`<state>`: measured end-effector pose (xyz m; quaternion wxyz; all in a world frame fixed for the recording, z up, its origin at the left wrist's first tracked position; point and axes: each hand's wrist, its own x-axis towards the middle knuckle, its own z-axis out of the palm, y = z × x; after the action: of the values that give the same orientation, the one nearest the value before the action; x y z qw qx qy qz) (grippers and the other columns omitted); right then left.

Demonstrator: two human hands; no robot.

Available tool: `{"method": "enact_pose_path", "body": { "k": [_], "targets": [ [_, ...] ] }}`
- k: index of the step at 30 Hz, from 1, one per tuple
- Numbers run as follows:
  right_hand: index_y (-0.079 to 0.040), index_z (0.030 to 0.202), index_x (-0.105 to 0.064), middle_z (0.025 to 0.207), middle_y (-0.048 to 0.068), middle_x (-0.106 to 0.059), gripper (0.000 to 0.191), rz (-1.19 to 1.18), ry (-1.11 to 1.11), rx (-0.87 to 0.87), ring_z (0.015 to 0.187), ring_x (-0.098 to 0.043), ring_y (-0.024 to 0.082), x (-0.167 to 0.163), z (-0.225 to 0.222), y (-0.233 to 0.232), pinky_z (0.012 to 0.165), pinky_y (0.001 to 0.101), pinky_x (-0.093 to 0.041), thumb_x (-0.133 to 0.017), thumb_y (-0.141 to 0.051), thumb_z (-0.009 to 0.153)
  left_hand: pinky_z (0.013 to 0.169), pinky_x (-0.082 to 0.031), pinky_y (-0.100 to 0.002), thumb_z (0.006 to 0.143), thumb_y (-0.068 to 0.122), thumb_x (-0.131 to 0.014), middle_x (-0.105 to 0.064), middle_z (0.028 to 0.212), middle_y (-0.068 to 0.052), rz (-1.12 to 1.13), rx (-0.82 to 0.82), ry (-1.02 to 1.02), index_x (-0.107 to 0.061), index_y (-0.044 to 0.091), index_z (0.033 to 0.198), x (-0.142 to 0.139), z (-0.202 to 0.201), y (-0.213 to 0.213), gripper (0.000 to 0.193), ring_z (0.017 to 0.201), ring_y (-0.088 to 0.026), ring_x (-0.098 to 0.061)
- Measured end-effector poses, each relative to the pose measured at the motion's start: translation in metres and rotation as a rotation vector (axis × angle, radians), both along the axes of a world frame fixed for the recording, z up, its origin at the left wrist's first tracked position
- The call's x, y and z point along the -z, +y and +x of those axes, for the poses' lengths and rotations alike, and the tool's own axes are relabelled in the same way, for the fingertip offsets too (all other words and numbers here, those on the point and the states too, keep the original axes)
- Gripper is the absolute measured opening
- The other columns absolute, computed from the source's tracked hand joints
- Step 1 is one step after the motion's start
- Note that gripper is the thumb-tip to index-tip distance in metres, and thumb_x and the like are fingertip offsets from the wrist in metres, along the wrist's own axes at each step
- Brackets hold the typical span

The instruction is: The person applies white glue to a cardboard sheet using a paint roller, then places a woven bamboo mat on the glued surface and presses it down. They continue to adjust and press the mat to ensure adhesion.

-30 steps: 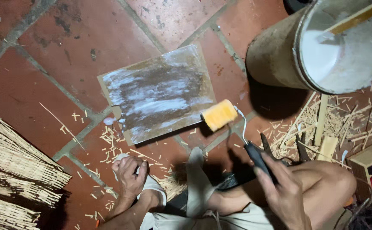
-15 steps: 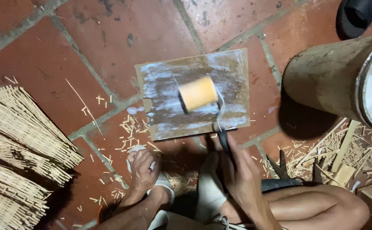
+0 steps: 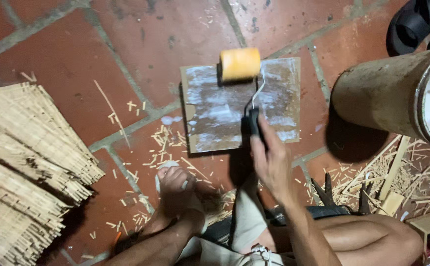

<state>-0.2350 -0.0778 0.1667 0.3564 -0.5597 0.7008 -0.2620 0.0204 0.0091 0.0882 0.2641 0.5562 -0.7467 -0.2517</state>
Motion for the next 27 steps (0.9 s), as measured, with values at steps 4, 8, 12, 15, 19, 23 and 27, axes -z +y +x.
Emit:
{"method": "enact_pose_path", "body": {
  "k": [4,8,12,15,19,23,27],
  "targets": [
    [-0.006,0.149,-0.054,0.103,0.012,-0.075,0.054,0.154,-0.172,0.094,0.068,-0.060,0.013,-0.005,0.004,0.004,0.058,0.0291,-0.051,-0.063,-0.016,0.096,0.087,-0.035,-0.041,0.075,0.010,-0.072,-0.061,0.074,0.000,0.042,-0.262,0.180,-0.057,0.011,0.071,-0.001,-0.004,0.000,0.015,0.079,-0.019,-0.060],
    [-0.005,0.146,-0.055,0.108,0.010,-0.078,0.059,0.121,-0.063,-0.027,0.073,-0.066,0.010,-0.022,-0.004,0.079,0.061,0.0258,-0.053,-0.069,-0.014,0.089,0.088,-0.034,-0.042,0.077,0.009,-0.072,-0.063,0.077,-0.002,0.002,-0.117,0.145,-0.061,0.009,0.074,0.009,0.007,0.003,0.012,0.084,-0.020,-0.061],
    [-0.002,0.143,-0.058,0.116,0.011,-0.077,0.057,0.087,-0.185,0.005,0.088,-0.070,0.012,-0.032,-0.010,0.134,0.074,0.0264,-0.056,-0.071,-0.011,0.089,0.089,-0.034,-0.042,0.078,0.011,-0.073,-0.063,0.078,-0.003,0.005,-0.112,0.111,-0.060,0.009,0.074,0.015,0.012,0.012,0.013,0.086,-0.020,-0.062],
    [-0.003,0.141,-0.060,0.111,0.009,-0.079,0.056,0.108,-0.176,0.033,0.080,-0.067,0.010,-0.039,0.000,0.135,0.066,0.0258,-0.054,-0.072,-0.011,0.087,0.089,-0.033,-0.043,0.080,0.013,-0.073,-0.063,0.077,-0.003,0.018,-0.100,0.119,-0.062,0.009,0.074,0.016,0.013,0.016,0.013,0.084,-0.021,-0.061],
    [0.000,0.144,-0.060,0.099,0.008,-0.071,0.050,-0.016,-0.284,-0.004,0.081,-0.060,0.008,-0.028,0.041,0.072,0.068,0.0244,-0.052,-0.069,-0.010,0.096,0.089,-0.034,-0.044,0.081,0.016,-0.073,-0.062,0.074,-0.005,0.053,-0.112,0.099,-0.062,0.008,0.072,0.016,0.018,0.022,0.016,0.082,-0.022,-0.059],
    [-0.002,0.142,-0.060,0.088,0.002,-0.072,0.050,-0.008,-0.311,0.024,0.068,-0.058,0.008,-0.010,0.084,0.009,0.057,0.0251,-0.050,-0.067,-0.013,0.094,0.090,-0.035,-0.044,0.081,0.017,-0.073,-0.062,0.075,-0.006,0.033,-0.116,0.104,-0.062,0.008,0.071,0.016,0.022,0.028,0.017,0.084,-0.025,-0.060],
    [-0.004,0.144,-0.056,0.082,0.006,-0.073,0.054,0.084,-0.309,0.011,0.064,-0.064,0.009,-0.012,0.090,0.032,0.055,0.0245,-0.053,-0.065,-0.013,0.092,0.092,-0.035,-0.045,0.082,0.019,-0.073,-0.061,0.075,-0.006,0.042,-0.118,0.113,-0.062,0.008,0.072,0.020,0.025,0.029,0.018,0.084,-0.025,-0.060]
  ]
}}
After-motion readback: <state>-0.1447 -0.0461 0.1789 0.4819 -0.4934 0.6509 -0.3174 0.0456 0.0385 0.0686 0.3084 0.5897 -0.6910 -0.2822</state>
